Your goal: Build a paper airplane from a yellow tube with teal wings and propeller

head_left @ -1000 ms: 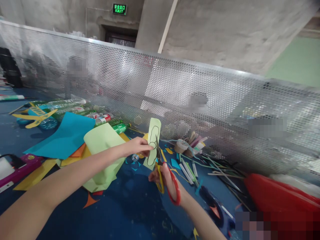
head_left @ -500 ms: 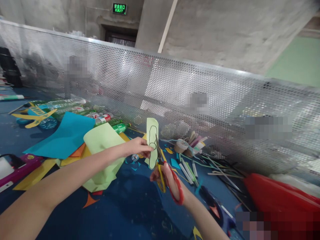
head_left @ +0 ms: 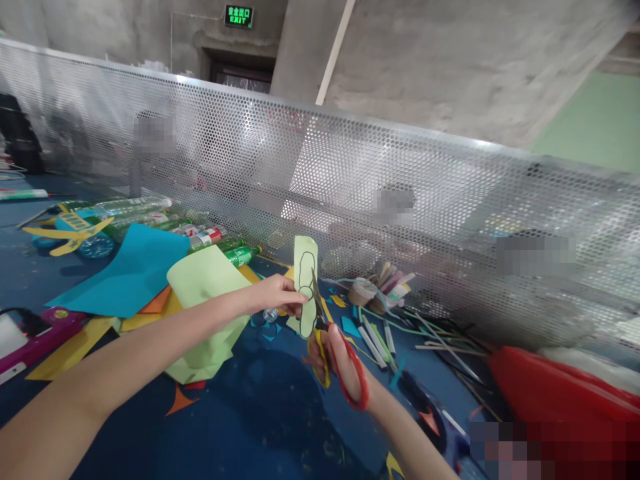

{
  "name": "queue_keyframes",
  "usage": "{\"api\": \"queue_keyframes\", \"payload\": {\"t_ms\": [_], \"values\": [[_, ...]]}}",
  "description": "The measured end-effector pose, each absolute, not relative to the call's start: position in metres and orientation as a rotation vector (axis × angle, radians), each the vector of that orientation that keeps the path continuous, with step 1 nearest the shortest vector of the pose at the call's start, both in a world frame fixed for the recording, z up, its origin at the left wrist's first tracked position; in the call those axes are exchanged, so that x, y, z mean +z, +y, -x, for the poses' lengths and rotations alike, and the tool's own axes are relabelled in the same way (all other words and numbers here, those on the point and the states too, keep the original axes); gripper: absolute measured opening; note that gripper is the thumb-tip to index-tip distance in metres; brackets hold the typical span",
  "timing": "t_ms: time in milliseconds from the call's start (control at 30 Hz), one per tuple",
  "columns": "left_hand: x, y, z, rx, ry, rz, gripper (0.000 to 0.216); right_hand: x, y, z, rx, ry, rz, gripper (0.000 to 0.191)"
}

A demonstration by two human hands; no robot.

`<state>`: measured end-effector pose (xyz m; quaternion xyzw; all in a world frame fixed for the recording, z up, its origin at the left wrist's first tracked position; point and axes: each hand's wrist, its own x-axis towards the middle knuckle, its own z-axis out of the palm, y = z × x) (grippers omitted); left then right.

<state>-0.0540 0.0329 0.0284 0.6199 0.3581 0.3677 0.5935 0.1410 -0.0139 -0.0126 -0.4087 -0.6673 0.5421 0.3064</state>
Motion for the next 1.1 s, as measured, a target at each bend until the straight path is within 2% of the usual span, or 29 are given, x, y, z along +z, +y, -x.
{"api": "queue_keyframes", "payload": {"t_ms": [333,1100], "values": [[0.024,0.034,0.051,0.854,0.819,-1.406,0.026,-0.022,-0.011,-0.137,1.498,-1.634,1.097,0.067],[0.027,0.035,0.05,0.932,0.834,-1.359,0.037,-0.017,-0.014,-0.138,1.31,-1.71,1.143,0.063]]}}
